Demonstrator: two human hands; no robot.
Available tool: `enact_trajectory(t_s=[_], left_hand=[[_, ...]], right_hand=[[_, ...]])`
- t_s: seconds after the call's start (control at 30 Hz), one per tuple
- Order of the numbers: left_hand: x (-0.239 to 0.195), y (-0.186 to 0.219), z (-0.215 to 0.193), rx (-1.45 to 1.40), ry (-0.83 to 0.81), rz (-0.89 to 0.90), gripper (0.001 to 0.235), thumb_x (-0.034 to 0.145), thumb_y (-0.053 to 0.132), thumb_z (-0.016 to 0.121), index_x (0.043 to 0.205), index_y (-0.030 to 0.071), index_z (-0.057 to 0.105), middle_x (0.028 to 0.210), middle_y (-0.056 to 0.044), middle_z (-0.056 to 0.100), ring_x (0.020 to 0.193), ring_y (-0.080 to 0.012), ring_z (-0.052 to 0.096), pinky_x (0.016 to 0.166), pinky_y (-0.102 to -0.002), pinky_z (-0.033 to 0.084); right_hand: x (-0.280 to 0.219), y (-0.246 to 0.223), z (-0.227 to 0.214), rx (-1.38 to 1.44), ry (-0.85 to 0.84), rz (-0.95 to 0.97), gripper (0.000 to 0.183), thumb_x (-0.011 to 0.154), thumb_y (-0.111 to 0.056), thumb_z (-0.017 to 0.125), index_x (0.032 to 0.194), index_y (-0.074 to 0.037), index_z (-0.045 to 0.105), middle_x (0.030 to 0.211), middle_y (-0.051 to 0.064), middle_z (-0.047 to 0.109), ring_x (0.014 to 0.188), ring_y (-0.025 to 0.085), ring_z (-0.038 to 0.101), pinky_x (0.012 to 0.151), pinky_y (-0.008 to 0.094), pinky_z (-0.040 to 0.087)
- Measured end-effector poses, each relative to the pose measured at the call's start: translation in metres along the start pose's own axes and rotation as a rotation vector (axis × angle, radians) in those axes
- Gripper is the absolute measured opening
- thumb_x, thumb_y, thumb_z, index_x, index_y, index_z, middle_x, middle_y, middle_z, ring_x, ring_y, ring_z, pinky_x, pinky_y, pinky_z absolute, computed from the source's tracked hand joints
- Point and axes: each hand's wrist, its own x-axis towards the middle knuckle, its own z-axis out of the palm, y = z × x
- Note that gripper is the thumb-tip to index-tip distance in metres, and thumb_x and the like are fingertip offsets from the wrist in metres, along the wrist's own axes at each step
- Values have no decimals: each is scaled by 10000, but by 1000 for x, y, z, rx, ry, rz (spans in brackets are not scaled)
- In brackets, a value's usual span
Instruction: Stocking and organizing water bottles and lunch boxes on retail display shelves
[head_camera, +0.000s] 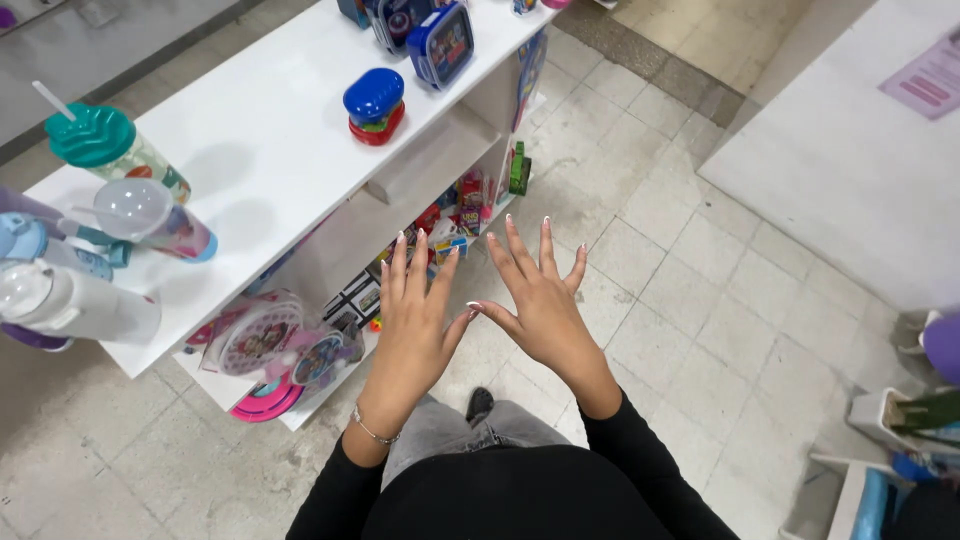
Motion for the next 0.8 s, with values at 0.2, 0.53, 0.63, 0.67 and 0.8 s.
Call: enact_trajectory(t_s=[0.2,0.53,0.63,0.67,0.8], left_hand=[[75,-22,11,-15,-13,-114,729,832,169,753,1481,19,455,1563,-347,281,1479,-560,120,1133,-691,148],[214,-78,25,-14,41,-177,689,839,131,753,1455,-18,484,1543,-376,305,1478,-567,104,1138,-691,123],[259,-96,30,-28,34,-136,712,819,101,768,1454,-34,475,1552,-372,289,1466,-574,124,1141,-693,116],[274,-103,33,-11,36,-125,695,829,113,765,1448,-31,484,1547,-367,305,1468,-566,138,1144,-688,114],[322,-120,41,40,49,-138,664,853,145,746,1444,-22,495,1519,-347,373,1464,-543,201,1152,-672,124]], right_hand=[[84,40,-1,49,-107,-73,804,914,-480,639,1564,-128,322,1664,163,192,1469,563,13,1007,819,-102],[229,97,-3,52,-137,-119,805,913,-467,652,1563,-120,329,1652,193,211,1463,576,18,997,818,-110],[271,109,-12,37,-97,-131,786,912,-478,650,1547,-112,366,1643,197,239,1469,567,38,1014,810,-89],[285,114,-14,48,-69,-124,771,910,-461,661,1538,-110,384,1639,203,244,1469,565,46,1017,807,-92],[332,138,-24,89,-79,-113,666,893,-425,687,1475,-163,498,1631,195,270,1471,556,72,1025,806,-90]])
